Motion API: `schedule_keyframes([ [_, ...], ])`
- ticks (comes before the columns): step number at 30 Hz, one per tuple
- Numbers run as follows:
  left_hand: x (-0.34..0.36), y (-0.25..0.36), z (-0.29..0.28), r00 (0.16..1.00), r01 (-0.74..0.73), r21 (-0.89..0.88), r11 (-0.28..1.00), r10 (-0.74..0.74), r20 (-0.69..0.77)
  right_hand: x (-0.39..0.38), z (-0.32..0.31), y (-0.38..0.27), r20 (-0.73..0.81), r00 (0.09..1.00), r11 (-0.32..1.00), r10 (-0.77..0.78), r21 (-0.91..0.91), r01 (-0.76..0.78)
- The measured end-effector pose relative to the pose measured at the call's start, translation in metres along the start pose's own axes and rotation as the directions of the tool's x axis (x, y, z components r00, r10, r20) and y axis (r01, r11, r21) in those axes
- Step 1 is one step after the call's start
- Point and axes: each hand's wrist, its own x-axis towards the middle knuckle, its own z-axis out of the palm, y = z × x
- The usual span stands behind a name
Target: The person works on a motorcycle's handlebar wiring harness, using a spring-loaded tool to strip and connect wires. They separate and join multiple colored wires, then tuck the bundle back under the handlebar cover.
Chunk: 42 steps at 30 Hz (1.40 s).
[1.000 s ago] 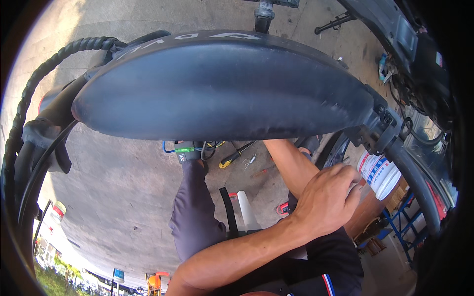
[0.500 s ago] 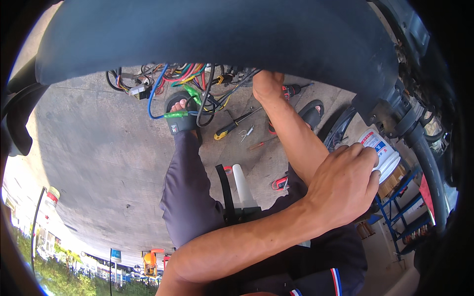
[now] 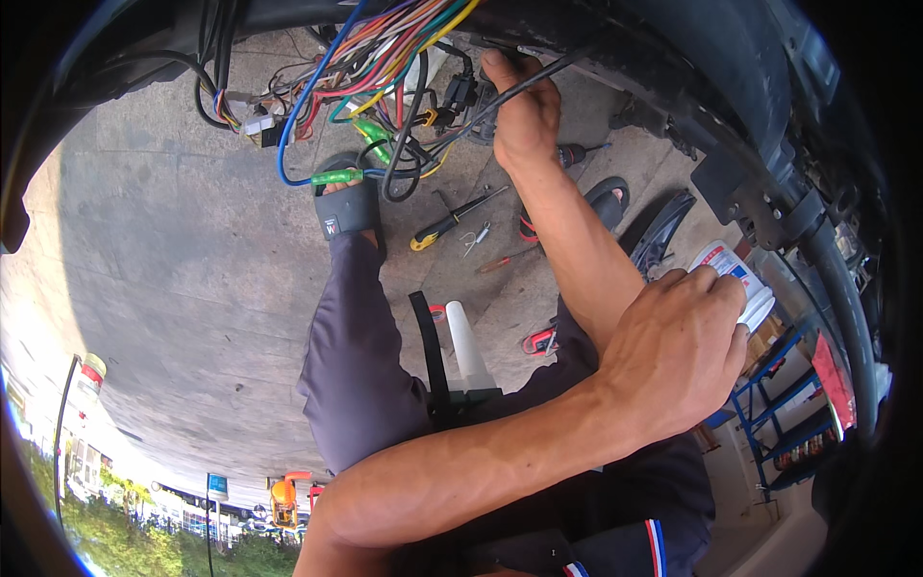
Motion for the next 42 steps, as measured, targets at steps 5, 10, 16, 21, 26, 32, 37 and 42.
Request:
schedule_keyframes([
  [5,-0.003,0.001,-0.003,1.000,-0.005,0.020,1.000,0.005,0.014,0.003,-0.007,0.001,-0.006,0.998,0.992,0.061,-0.111,-0.062],
  [10,-0.006,0.002,-0.006,1.000,0.009,0.033,0.999,-0.010,0.029,0.003,-0.006,0.000,-0.065,0.995,0.985,0.077,-0.149,-0.086],
  [16,-0.007,0.003,-0.006,0.999,0.007,0.024,1.000,-0.007,0.036,-0.002,0.001,-0.001,-0.077,0.996,0.997,0.052,-0.052,-0.056],
  [21,-0.007,0.004,-0.007,0.999,0.003,0.012,1.000,-0.003,0.046,-0.001,0.002,-0.003,-0.064,0.997,0.996,0.041,-0.074,-0.046],
  [26,-0.010,0.004,-0.007,0.998,0.011,0.014,1.000,-0.012,0.056,0.001,0.001,-0.005,-0.019,1.000,0.993,0.003,-0.118,-0.005],
  [32,-0.013,0.001,-0.004,0.999,-0.009,0.010,1.000,0.009,0.043,0.004,-0.005,-0.009,-0.016,0.992,0.985,0.123,-0.118,-0.125],
  [37,-0.013,0.001,-0.003,0.998,0.009,0.020,1.000,-0.010,0.061,0.005,-0.004,-0.008,0.016,0.994,0.994,0.105,0.014,-0.105],
  [42,-0.013,0.001,-0.004,0.998,0.013,0.030,0.999,-0.014,0.065,0.005,-0.004,-0.004,-0.029,0.996,0.996,0.089,-0.011,-0.089],
])
